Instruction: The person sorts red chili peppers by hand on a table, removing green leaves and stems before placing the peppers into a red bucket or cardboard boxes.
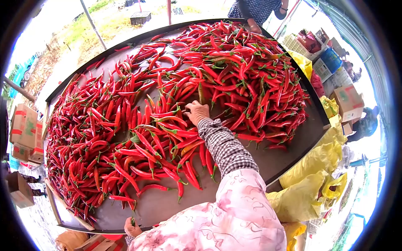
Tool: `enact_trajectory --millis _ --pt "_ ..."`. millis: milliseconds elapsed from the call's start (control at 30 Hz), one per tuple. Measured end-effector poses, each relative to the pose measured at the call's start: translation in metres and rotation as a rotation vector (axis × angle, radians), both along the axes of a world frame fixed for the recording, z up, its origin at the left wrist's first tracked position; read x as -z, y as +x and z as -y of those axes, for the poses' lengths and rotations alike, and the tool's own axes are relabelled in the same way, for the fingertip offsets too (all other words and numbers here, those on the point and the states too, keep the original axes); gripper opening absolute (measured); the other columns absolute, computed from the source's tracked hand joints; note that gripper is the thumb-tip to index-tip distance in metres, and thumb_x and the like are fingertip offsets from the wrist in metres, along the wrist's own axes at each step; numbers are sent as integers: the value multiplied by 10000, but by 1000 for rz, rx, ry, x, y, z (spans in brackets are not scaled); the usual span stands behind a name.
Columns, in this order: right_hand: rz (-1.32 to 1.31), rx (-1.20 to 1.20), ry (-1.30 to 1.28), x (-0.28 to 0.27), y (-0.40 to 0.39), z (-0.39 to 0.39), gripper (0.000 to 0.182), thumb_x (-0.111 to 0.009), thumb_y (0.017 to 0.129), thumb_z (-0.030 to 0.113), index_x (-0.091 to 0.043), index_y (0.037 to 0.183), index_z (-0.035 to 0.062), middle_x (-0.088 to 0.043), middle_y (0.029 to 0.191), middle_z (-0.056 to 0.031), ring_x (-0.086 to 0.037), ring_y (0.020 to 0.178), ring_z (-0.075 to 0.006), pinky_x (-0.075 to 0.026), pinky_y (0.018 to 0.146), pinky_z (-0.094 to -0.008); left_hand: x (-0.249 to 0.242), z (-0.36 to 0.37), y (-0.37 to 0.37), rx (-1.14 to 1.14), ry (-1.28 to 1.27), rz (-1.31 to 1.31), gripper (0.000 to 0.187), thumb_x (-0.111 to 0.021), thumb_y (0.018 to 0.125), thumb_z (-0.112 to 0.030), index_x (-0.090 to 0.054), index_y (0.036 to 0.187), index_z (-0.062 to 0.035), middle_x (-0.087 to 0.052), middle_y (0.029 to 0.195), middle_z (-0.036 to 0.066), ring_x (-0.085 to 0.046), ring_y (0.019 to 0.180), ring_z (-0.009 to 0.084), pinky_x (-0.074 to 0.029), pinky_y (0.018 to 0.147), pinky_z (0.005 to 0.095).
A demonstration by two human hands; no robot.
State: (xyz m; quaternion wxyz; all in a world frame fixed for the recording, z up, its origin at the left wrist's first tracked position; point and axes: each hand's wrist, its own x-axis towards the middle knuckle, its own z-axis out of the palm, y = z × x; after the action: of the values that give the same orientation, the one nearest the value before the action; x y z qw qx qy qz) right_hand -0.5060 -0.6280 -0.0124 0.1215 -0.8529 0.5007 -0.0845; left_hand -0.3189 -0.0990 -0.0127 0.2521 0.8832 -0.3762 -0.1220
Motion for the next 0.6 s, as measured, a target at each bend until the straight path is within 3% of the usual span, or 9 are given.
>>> enact_trajectory --millis 67,167,233,333,433,533,600 --pt "1 38 18 4 5 -11 336 -638 775 370 -608 998 120 -597 1025 -122 -570 953 -284 -425 800 -398 -4 1 0 -10 33 -20 139 -568 727 -12 -582 864 -30 -592 769 179 -587 713 368 -470 634 412" --pt "5 26 224 -8 -7 -18 348 -617 801 367 -602 996 79 -617 954 -133 -575 954 -297 -439 809 -405 -6 3 0 -26 55 -49 139 -559 727 -12 -581 862 -35 -591 769 178 -586 715 368 -468 636 413" --pt "69 -27 199 -22 -23 -34 328 -597 811 366 -622 885 48 -627 857 -155 -588 884 -315 -450 774 -420 -8 3 0 -12 47 -49 145 -549 725 -11 -581 864 -38 -591 771 181 -584 719 374 -466 638 415" --pt "148 -57 99 -35 -39 -60 295 -600 814 332 -619 834 38 -621 824 -161 -592 820 -323 -457 716 -430 -7 4 -1 -20 49 -40 153 -543 724 -10 -577 871 -35 -591 775 185 -582 728 380 -464 641 419" --pt "339 7 88 -50 -46 -98 161 -612 809 154 -620 851 -1 -613 769 -184 -604 724 -334 -470 617 -385 -2 0 2 7 44 -56 159 -542 723 -10 -573 877 -30 -590 780 191 -582 736 383 -463 644 421" --pt "474 26 124 -37 -44 -142 150 -606 822 136 -612 849 -11 -606 757 -188 -613 691 -297 -468 604 -360 -3 1 3 22 45 -80 153 -541 731 -10 -572 880 -25 -592 785 193 -581 736 386 -462 644 423" --pt "761 118 316 -33 -38 -164 134 -590 860 126 -599 880 -6 -609 718 -94 -565 596 -143 -456 540 -300 -3 2 3 15 27 -86 145 -543 739 -11 -572 880 -23 -593 788 194 -579 739 390 -461 644 426"
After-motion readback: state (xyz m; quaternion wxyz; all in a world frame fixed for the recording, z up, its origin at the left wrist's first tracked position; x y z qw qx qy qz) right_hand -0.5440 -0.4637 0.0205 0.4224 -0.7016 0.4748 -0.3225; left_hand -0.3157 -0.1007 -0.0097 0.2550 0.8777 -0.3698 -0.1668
